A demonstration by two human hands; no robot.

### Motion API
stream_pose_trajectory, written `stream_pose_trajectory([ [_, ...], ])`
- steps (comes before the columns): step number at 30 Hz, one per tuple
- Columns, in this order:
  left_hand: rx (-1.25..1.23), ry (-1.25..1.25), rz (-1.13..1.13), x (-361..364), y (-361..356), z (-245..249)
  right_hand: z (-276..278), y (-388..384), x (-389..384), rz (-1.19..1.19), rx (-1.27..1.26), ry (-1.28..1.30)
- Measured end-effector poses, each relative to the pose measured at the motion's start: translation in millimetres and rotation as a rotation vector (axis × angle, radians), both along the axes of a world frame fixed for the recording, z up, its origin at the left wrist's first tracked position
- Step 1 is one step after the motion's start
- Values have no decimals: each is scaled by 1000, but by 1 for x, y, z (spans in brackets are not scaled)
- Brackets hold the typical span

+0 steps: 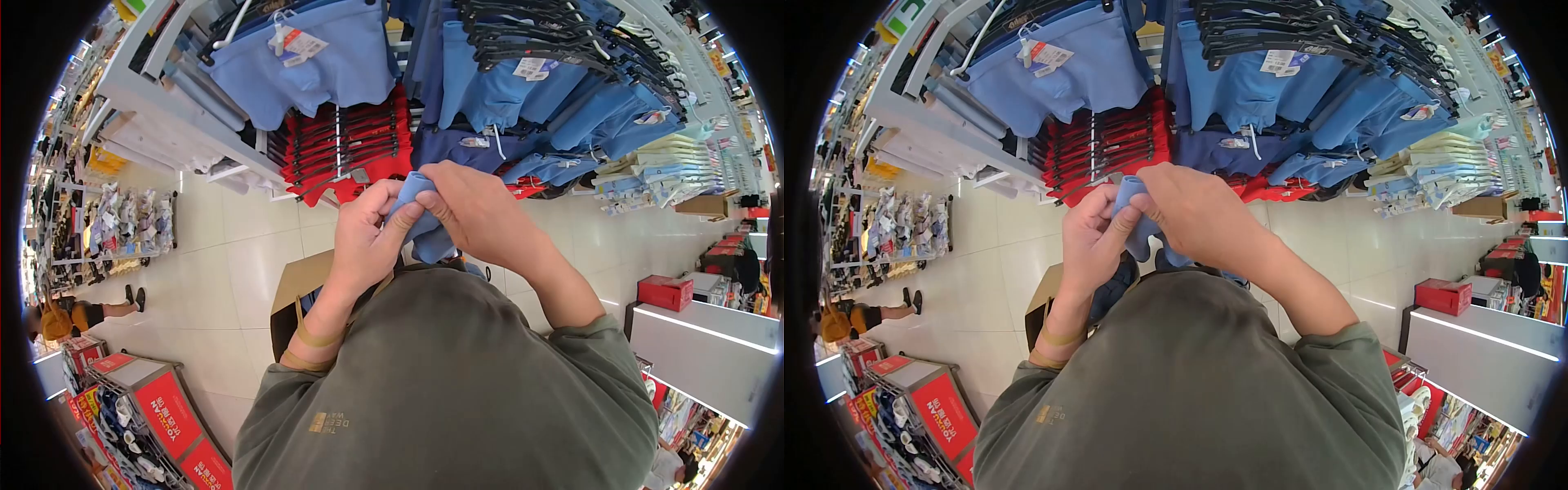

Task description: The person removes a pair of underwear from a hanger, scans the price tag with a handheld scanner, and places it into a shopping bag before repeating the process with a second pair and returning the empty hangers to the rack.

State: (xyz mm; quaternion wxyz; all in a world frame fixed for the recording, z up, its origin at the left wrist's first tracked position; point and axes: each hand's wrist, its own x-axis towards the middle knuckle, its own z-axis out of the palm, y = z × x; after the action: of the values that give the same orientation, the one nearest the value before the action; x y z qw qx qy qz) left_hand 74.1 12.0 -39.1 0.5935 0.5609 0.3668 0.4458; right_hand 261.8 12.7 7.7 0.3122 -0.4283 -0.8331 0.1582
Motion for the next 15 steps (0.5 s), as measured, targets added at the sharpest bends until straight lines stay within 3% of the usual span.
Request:
stream_pose_trajectory([
  [3, 14, 11, 41, 14, -2, 0, 0, -1, 17, 49, -16, -41],
  [6, 37, -115, 63, 37, -2, 6, 13, 0, 37, 69, -182, 75],
  [15, 147, -107, 244, 121, -2, -8, 3, 4, 120, 142, -51, 104],
])
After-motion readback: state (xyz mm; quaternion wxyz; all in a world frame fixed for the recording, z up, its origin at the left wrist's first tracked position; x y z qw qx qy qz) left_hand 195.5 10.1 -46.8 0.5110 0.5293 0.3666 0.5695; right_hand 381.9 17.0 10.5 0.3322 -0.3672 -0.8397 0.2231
